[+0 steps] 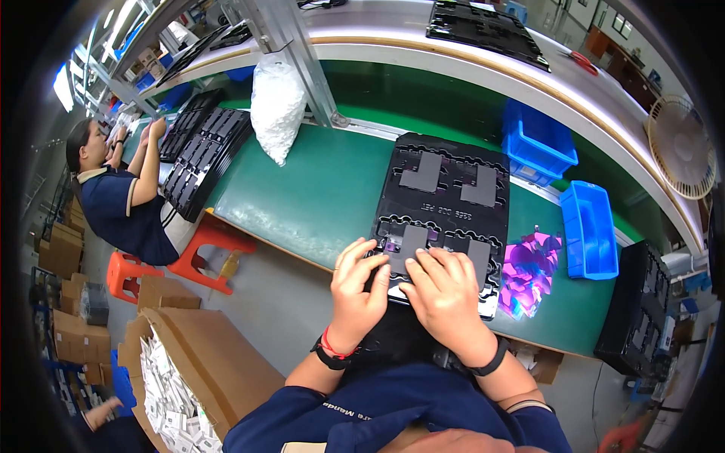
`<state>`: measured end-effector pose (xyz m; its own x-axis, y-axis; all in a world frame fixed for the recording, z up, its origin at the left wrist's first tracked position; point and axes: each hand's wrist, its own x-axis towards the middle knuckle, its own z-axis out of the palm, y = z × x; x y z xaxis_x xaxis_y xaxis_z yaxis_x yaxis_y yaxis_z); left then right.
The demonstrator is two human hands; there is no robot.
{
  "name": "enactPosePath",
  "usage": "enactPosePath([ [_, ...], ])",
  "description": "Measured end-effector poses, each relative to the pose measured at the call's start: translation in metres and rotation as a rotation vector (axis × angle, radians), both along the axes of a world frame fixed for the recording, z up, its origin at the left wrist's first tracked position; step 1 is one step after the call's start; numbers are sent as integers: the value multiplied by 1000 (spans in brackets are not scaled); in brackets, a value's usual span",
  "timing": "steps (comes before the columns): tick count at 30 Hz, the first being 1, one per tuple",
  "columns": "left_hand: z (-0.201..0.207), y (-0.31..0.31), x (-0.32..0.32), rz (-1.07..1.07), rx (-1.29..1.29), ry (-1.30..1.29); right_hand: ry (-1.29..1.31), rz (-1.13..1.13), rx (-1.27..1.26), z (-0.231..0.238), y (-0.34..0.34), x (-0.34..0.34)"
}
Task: Assembling small purple and black plastic components at an industrial workstation.
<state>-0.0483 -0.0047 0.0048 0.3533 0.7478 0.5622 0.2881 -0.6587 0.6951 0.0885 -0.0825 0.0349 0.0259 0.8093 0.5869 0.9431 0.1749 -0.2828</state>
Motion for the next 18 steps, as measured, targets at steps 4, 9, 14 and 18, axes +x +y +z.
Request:
enactPosePath([
  [4,-4,-1,5,30,39,35,46,-69,-22,14,-19,23],
  [9,3,3,14,54,68,46,64,-196,-6,8,-34,54],
  [14,18,20,13,45,183,161,-12,16,-136,17,-24,27],
  [18,12,18,23,13,255,233,-118,91,-254,6,-21,6],
])
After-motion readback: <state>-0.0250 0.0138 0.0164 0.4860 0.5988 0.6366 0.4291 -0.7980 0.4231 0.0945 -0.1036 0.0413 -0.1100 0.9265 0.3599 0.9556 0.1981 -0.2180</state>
